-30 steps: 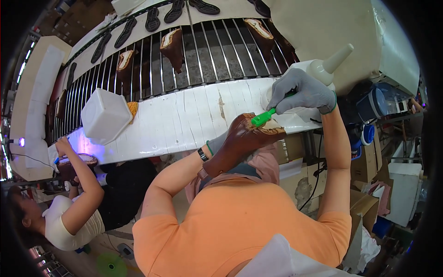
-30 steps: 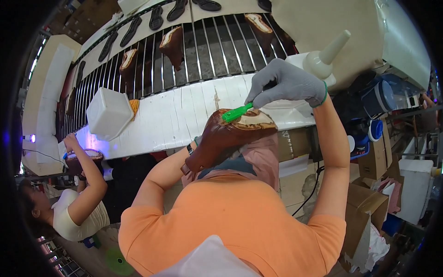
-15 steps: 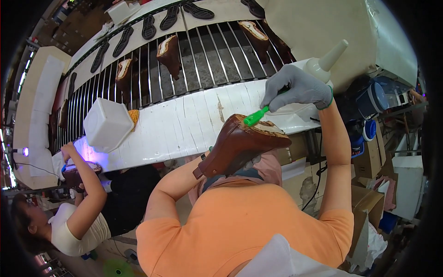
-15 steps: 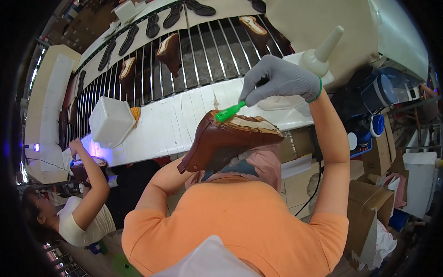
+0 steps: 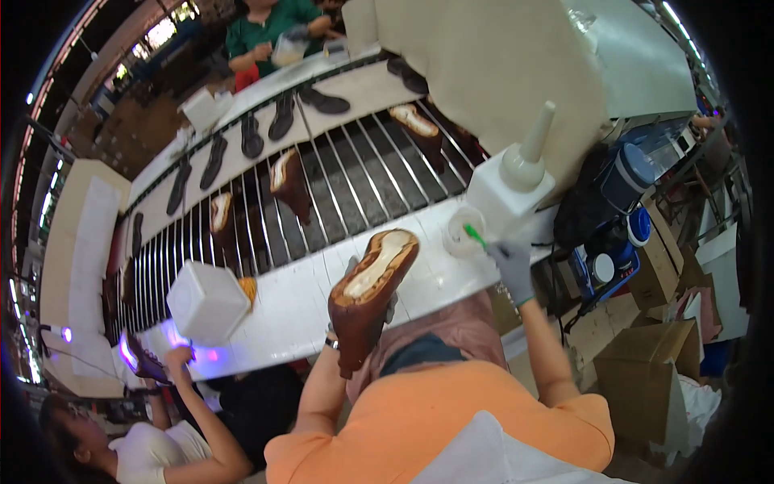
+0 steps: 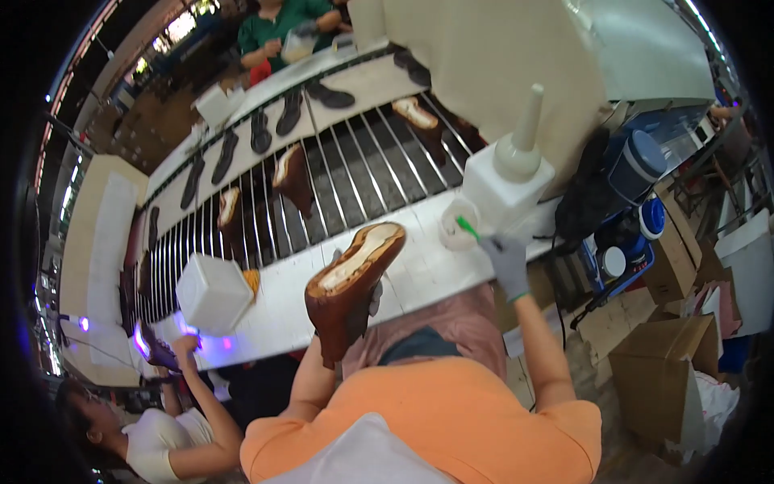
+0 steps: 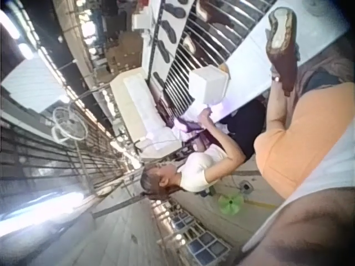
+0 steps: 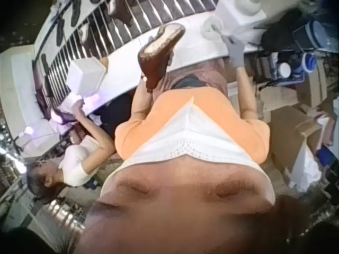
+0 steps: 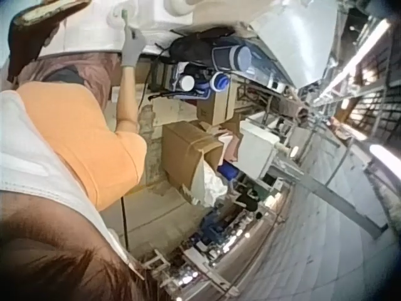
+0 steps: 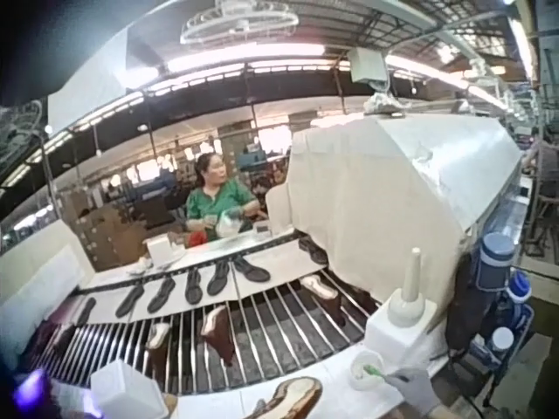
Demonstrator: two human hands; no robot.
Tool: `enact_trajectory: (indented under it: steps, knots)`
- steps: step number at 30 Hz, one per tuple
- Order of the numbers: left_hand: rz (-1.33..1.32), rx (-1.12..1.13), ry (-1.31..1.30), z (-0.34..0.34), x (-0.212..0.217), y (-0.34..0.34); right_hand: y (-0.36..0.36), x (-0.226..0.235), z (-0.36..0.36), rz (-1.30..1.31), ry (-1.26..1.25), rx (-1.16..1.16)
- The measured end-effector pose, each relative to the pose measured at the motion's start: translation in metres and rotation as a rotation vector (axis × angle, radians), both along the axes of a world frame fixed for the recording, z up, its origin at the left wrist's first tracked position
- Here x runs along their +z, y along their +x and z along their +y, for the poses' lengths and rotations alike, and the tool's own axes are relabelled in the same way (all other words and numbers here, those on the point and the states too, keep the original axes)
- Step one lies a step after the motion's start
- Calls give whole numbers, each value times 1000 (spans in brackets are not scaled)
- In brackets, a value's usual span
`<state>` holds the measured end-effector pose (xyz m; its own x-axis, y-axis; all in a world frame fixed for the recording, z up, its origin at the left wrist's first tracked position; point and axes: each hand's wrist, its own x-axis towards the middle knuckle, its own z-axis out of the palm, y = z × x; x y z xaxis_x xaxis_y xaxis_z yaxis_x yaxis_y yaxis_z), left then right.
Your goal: Applying adhesive to the base of shoes using a brush on a manufacturing conveyor line.
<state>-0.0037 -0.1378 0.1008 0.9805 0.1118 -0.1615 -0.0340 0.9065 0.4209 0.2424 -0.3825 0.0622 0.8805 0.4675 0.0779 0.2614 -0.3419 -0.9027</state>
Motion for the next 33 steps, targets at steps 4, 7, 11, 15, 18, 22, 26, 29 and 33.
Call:
enact_trajectory:
  steps: [4, 7, 11, 15, 18, 22, 26, 29, 33]
  knots:
    - [-196, 105, -20, 25, -38, 3, -21, -52, 0, 110, 148, -187]
    - [-327, 260, 208, 33, -48, 5, -31, -45, -3, 98, 67, -178]
    - [38, 570, 222, 35, -44, 12, -72, -20, -6, -503, -165, -36]
    - [161, 684, 434, 19, -43, 28, -134, 3, 24, 126, 122, 547]
    - [145, 608, 543, -10, -57, 39, -161, 18, 62, 500, 465, 415]
    - [47, 488, 843, -8, -82, 39, -142, 40, 65, 891, 698, 244]
    - [173, 442, 1148, 32, -100, 33, -124, 49, 70, 954, 641, 170]
    - [273, 556, 1029, 45, -104, 33, -108, 55, 87, 912, 654, 161]
    - [372, 558, 1137, 43, -97, 35, -80, 61, 124, 713, 706, 191]
